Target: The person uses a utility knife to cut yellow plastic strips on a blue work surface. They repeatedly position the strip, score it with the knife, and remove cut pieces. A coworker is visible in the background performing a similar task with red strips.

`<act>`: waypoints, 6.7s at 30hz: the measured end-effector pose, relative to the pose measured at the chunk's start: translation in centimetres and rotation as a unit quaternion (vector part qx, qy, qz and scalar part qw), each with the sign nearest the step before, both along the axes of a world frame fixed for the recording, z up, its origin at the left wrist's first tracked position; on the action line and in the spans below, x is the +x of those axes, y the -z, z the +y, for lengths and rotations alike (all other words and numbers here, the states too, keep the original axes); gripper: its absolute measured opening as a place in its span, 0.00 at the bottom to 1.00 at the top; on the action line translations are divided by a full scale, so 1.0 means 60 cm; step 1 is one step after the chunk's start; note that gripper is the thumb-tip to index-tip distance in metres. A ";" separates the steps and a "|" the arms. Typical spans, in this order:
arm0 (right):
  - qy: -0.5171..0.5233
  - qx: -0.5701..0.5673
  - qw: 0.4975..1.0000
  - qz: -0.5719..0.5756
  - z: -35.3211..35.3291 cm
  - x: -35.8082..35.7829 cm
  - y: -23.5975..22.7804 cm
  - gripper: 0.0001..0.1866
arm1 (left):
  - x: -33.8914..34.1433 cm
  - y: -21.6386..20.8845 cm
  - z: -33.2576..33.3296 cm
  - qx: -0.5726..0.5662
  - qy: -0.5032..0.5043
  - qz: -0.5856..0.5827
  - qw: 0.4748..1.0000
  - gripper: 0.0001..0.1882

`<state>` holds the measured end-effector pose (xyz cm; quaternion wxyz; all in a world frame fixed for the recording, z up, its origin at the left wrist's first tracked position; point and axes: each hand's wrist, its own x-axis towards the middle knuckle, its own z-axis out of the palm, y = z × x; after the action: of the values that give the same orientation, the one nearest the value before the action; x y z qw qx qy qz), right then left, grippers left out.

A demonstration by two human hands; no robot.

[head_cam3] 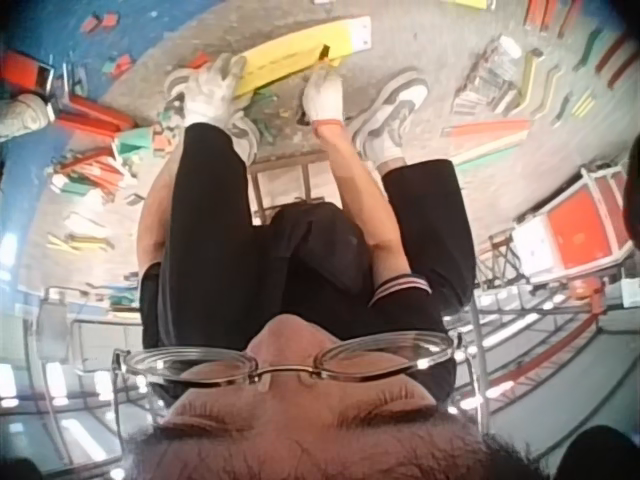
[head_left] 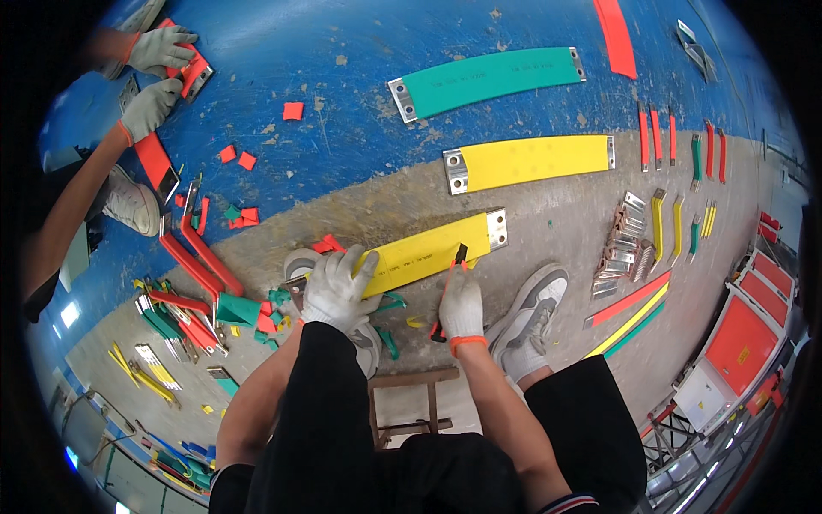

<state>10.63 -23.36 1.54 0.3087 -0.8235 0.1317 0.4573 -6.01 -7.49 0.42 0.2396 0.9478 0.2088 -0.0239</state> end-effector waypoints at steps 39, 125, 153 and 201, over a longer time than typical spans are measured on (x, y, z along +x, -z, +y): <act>0.027 0.028 0.999 0.012 0.066 -0.212 0.009 0.26 | -0.005 0.013 0.013 0.046 0.033 -0.007 0.998 0.25; 0.143 0.117 0.971 0.154 0.005 -0.052 -0.053 0.23 | 0.014 -0.022 0.008 -0.036 -0.012 0.027 0.999 0.44; 0.150 0.222 0.912 0.311 0.058 0.009 -0.049 0.30 | 0.013 -0.016 0.006 0.007 -0.025 0.020 0.999 0.43; -0.250 0.046 0.940 -0.228 -0.067 0.008 -0.036 0.14 | 0.114 -0.012 -0.015 -0.035 0.081 0.173 0.981 0.31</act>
<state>11.11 -27.37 3.70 0.2432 -0.8972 -0.1738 0.3250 0.84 -8.39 1.16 0.2297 0.9343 0.1688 -0.2143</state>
